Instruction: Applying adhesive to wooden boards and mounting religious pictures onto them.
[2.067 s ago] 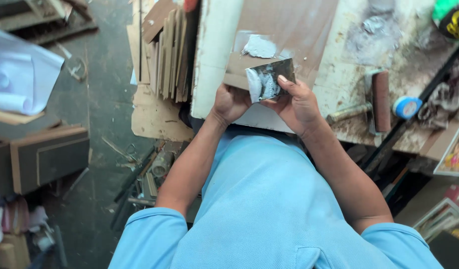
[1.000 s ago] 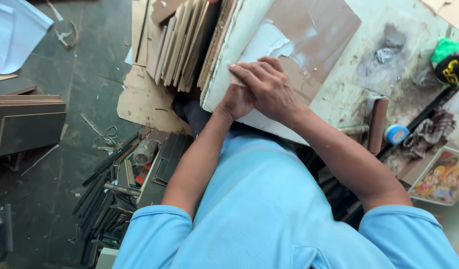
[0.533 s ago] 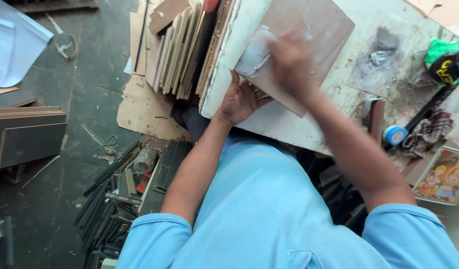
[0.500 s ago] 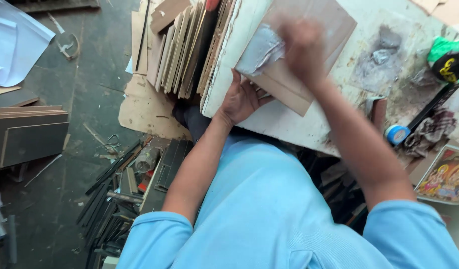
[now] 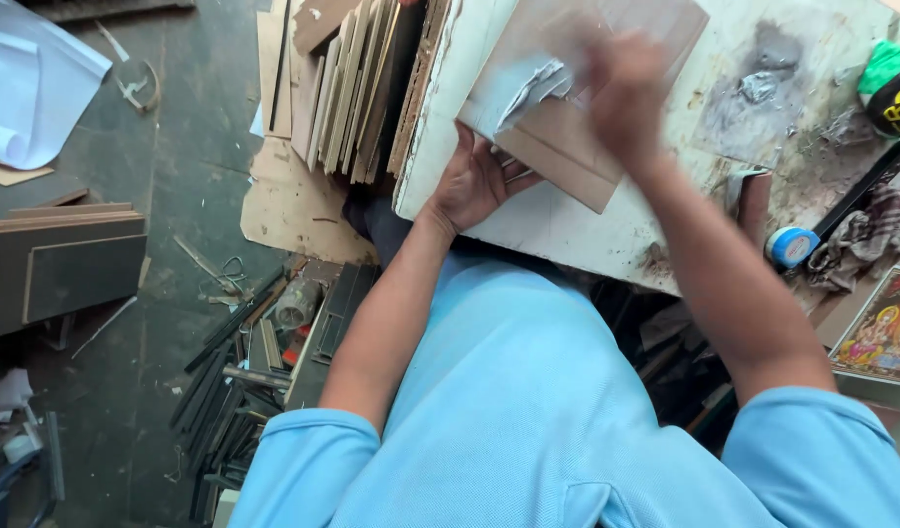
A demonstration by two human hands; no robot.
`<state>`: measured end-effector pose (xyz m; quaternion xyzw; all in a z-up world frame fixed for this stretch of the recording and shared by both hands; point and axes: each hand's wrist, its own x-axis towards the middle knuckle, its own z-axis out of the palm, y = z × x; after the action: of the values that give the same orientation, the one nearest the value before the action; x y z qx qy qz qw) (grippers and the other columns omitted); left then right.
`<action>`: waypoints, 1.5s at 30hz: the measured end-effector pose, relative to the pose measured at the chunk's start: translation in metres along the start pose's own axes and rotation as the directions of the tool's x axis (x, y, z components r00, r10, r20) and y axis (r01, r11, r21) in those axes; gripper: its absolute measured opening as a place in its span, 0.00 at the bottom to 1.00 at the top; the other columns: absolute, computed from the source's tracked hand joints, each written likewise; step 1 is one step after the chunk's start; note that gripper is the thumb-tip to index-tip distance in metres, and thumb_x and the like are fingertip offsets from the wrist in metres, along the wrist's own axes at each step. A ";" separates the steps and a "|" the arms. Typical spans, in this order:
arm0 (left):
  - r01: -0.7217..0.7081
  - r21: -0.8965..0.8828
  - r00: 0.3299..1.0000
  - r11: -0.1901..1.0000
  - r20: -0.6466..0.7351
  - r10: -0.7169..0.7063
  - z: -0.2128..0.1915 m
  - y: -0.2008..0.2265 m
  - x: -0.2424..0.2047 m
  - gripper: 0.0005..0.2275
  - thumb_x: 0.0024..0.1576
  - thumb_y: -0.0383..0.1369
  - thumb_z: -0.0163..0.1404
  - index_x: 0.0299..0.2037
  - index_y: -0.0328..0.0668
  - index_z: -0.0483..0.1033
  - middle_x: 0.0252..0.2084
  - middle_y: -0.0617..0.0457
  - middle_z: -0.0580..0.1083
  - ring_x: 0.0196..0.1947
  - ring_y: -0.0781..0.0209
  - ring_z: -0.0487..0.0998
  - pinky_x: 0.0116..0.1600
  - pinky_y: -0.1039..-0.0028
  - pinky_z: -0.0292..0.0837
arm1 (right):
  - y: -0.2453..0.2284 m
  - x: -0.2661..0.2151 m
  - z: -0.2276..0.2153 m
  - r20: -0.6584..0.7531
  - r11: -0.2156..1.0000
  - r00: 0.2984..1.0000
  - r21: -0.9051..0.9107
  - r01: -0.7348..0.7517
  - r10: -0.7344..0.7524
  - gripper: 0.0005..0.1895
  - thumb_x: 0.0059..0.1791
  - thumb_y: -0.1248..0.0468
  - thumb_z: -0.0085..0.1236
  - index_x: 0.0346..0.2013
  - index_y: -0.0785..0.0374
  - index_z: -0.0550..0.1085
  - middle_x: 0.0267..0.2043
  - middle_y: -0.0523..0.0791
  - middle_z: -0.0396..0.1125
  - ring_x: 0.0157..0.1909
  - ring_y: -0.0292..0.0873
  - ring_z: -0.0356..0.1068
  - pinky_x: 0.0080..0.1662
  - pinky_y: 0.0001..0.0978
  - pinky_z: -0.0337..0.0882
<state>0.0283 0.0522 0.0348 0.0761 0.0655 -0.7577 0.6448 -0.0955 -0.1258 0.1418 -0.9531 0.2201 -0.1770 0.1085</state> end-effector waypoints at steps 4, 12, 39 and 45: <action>-0.016 0.108 1.000 0.994 0.018 0.014 0.016 0.012 0.006 0.45 0.54 0.69 0.35 0.75 0.44 0.52 0.69 0.45 0.67 0.70 0.48 0.68 0.75 0.50 0.64 | 0.005 0.026 -0.012 -0.001 0.978 0.979 -0.051 -0.202 0.202 0.14 0.56 0.67 0.56 0.57 0.58 0.77 0.39 0.50 0.73 0.42 0.54 0.71 0.48 0.48 0.67; -0.028 0.121 0.998 0.992 0.057 0.021 0.002 0.006 0.005 0.42 0.61 0.67 0.35 0.77 0.46 0.51 0.71 0.45 0.65 0.69 0.46 0.66 0.68 0.47 0.64 | -0.069 0.008 -0.038 0.080 0.950 0.974 0.248 0.188 -0.213 0.14 0.50 0.72 0.55 0.50 0.60 0.76 0.38 0.47 0.75 0.37 0.44 0.73 0.54 0.53 0.68; -0.026 0.140 0.997 0.990 0.072 0.016 0.002 0.013 0.008 0.36 0.68 0.61 0.35 0.78 0.41 0.53 0.72 0.40 0.65 0.72 0.43 0.66 0.73 0.42 0.64 | -0.081 -0.033 -0.060 0.033 0.982 0.995 0.168 0.084 -0.091 0.11 0.53 0.69 0.56 0.50 0.59 0.77 0.46 0.47 0.76 0.47 0.47 0.74 0.57 0.48 0.68; -0.012 0.172 0.998 0.985 0.070 0.000 0.022 0.005 -0.002 0.35 0.63 0.60 0.34 0.74 0.46 0.53 0.69 0.41 0.67 0.69 0.41 0.70 0.70 0.35 0.68 | 0.002 -0.062 -0.038 -0.002 0.978 0.978 -0.028 -0.206 0.206 0.12 0.60 0.73 0.53 0.55 0.62 0.79 0.33 0.48 0.69 0.39 0.50 0.69 0.49 0.47 0.69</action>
<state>0.0333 0.0491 0.0572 0.1051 -0.0231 -0.7608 0.6399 -0.1632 -0.1040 0.1584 -0.9267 0.3202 -0.1612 0.1128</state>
